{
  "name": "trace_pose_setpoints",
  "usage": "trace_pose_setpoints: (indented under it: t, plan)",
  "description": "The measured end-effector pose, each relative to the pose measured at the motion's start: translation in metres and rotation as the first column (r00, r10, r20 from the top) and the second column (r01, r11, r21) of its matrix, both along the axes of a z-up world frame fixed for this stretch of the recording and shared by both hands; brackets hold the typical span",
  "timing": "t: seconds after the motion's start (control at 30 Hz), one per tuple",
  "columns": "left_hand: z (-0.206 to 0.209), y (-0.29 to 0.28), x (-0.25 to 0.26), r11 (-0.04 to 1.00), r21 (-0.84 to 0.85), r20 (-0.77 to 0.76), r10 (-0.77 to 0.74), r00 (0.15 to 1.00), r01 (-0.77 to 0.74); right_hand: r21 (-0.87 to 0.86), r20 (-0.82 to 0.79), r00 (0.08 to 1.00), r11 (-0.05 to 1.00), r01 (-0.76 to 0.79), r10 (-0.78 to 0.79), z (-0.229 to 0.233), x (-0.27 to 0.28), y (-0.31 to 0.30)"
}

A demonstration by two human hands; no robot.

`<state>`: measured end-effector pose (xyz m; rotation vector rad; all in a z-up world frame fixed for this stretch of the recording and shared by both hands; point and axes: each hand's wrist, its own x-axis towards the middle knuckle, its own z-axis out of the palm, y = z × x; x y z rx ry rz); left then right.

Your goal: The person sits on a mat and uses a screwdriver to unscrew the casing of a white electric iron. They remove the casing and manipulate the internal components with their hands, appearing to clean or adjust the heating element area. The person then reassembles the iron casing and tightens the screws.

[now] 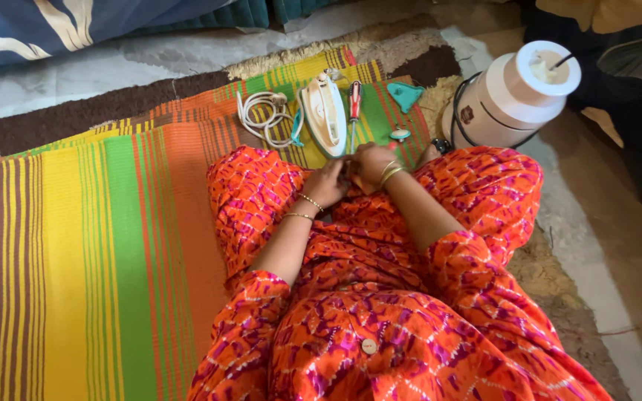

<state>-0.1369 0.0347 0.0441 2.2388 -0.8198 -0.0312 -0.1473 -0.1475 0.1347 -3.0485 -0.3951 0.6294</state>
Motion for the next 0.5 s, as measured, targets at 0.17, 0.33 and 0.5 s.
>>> trace_pose_setpoints:
  t: [0.17, 0.33, 0.5]
  plan:
    - [-0.004, 0.002, -0.01, 0.99, -0.03, 0.074, 0.142, 0.987, -0.14, 0.051, 0.234, 0.966, 0.991, -0.121, 0.106, -0.026, -0.02, 0.029]
    - [-0.016, 0.01, -0.013, 0.969, -0.025, 0.213, 0.247, 0.945, -0.247, -0.113, 0.381, 0.893, 0.97, -0.215, 0.242, -0.034, -0.04, 0.061]
    - [0.002, 0.012, -0.02, 0.932, -0.12, 0.292, 0.363, 0.885, -0.342, -0.014, 0.279, 0.946, 0.985, -0.17, 0.167, 0.017, -0.051, 0.063]
